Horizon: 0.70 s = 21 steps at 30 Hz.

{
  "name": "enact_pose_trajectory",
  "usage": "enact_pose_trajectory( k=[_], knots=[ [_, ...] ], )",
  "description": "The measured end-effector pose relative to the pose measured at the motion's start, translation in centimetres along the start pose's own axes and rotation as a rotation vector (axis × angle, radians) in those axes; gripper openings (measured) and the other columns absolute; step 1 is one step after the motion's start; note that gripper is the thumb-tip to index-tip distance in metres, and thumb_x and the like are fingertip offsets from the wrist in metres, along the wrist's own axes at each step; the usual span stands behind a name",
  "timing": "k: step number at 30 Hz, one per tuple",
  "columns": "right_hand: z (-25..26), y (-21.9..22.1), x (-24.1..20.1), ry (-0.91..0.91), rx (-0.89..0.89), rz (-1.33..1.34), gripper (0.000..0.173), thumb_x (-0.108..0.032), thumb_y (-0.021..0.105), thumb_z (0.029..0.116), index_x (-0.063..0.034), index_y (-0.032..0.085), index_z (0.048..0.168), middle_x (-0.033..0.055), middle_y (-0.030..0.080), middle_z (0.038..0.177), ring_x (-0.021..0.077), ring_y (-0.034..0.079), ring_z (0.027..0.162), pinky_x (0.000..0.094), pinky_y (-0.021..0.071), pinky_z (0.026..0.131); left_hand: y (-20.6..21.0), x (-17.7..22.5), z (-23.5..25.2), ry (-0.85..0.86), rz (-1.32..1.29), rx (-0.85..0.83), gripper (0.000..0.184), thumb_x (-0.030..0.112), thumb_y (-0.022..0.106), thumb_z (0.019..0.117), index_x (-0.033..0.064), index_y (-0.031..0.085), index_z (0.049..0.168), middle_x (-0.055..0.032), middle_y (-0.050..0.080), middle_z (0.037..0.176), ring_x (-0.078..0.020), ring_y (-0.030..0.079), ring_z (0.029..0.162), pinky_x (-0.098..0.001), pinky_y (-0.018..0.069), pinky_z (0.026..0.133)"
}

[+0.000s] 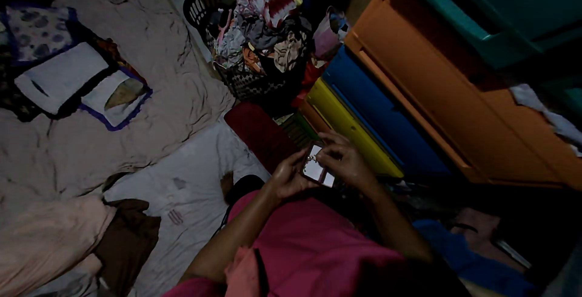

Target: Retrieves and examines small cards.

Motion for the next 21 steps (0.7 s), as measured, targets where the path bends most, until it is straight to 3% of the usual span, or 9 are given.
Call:
enact_pose_trajectory(
  k=[4,6,8,10,12,14,15,19,21],
  knots=[
    [-0.3,-0.2,-0.1,-0.094,0.088,0.075,0.016,-0.015,0.068,0.0926,-0.0003,0.075,0.09,0.0191,0.056,0.145,0.0306,0.044,0.143,0.0368,0.0493,0.104,-0.2,0.0,0.2,-0.001,0.004,-0.025,0.048,0.038,0.018,0.1112,0.0105,0.055,0.127,-0.0142,0.069,0.115,-0.0288,0.07,0.104,-0.0459,0.0603,0.084],
    [-0.6,-0.4,-0.5,-0.209,0.164,0.096,0.016,-0.015,0.066,0.091,-0.001,0.073,0.085,0.0165,0.057,0.145,0.0278,0.043,0.144,0.0348,0.0496,0.104,-0.2,-0.1,0.2,-0.002,0.006,-0.021,0.048,0.038,0.019,0.1112,0.0108,0.055,0.128,-0.014,0.069,0.115,-0.0287,0.07,0.104,-0.0463,0.0601,0.085],
    [-1.0,-0.8,-1.1,-0.372,0.231,0.09,0.018,-0.017,0.064,0.0911,-0.0018,0.071,0.083,0.0153,0.06,0.142,0.0265,0.044,0.143,0.0368,0.0453,0.11,-0.1,-0.1,0.2,0.0,0.01,-0.014,0.048,0.038,0.019,0.1112,0.0108,0.055,0.128,-0.0137,0.069,0.115,-0.0281,0.07,0.105,-0.0461,0.0599,0.085],
    [-1.5,-1.2,-1.6,-0.497,0.275,0.112,0.019,-0.018,0.062,0.0926,-0.0027,0.069,0.085,0.0116,0.065,0.135,0.0186,0.055,0.132,0.0324,0.0491,0.105,-0.1,-0.1,0.2,0.003,0.007,0.002,0.048,0.038,0.021,0.1113,0.0099,0.056,0.127,-0.0141,0.069,0.114,-0.0282,0.07,0.104,-0.0463,0.0599,0.085],
    [-2.0,-1.5,-1.8,-0.553,0.279,0.24,0.015,-0.017,0.064,0.0944,-0.0031,0.068,0.091,0.0056,0.07,0.12,0.0055,0.066,0.106,0.021,0.0572,0.086,-0.1,-0.1,0.1,0.012,0.012,0.008,0.048,0.038,0.021,0.1113,0.0098,0.057,0.126,-0.014,0.07,0.113,-0.0278,0.071,0.103,-0.0455,0.0605,0.085],
    [-2.2,-1.6,-2.0,-0.536,0.229,0.43,0.005,-0.011,0.065,0.0944,-0.0082,0.069,0.096,-0.0032,0.073,0.106,-0.0004,0.068,0.087,0.0168,0.0586,0.071,-0.1,0.0,0.1,0.018,0.016,0.01,0.048,0.037,0.02,0.1113,0.0101,0.056,0.127,-0.0138,0.07,0.114,-0.0277,0.071,0.103,-0.0454,0.0605,0.084],
    [-2.2,-1.7,-2.2,-0.507,0.194,0.513,0.006,-0.008,0.066,0.0938,-0.0123,0.069,0.097,-0.0067,0.074,0.101,-0.0011,0.068,0.083,0.0165,0.0581,0.069,-0.1,0.0,0.1,0.02,0.018,0.012,0.047,0.037,0.02,0.1113,0.0102,0.056,0.126,-0.0136,0.07,0.113,-0.0277,0.071,0.103,-0.0456,0.0605,0.084],
    [-2.6,-2.2,-2.5,-0.426,0.104,0.711,0.016,-0.007,0.069,0.0919,-0.0208,0.067,0.099,-0.0074,0.074,0.092,-0.0003,0.067,0.075,0.0154,0.0557,0.065,0.4,0.1,-0.3,0.009,0.019,0.009,0.049,0.038,0.019,0.1114,0.0108,0.058,0.121,-0.0126,0.071,0.11,-0.0267,0.071,0.101,-0.0448,0.0608,0.084],
    [-2.7,-2.7,-2.4,-0.395,0.092,0.711,0.019,-0.01,0.066,0.096,-0.0209,0.067,0.112,-0.0075,0.074,0.094,0.0001,0.067,0.076,0.016,0.0568,0.068,0.5,0.1,-0.3,0.001,0.016,-0.039,0.051,0.037,0.017,0.111,0.0108,0.059,0.123,-0.0128,0.071,0.113,-0.0268,0.071,0.103,-0.0446,0.0604,0.086]
  ],
)
Point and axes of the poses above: each hand's wrist, its own z-axis towards the middle knuckle, its own y-axis out of the palm, x = y × z, the point moved 7 cm from there along z, towards the middle knuckle
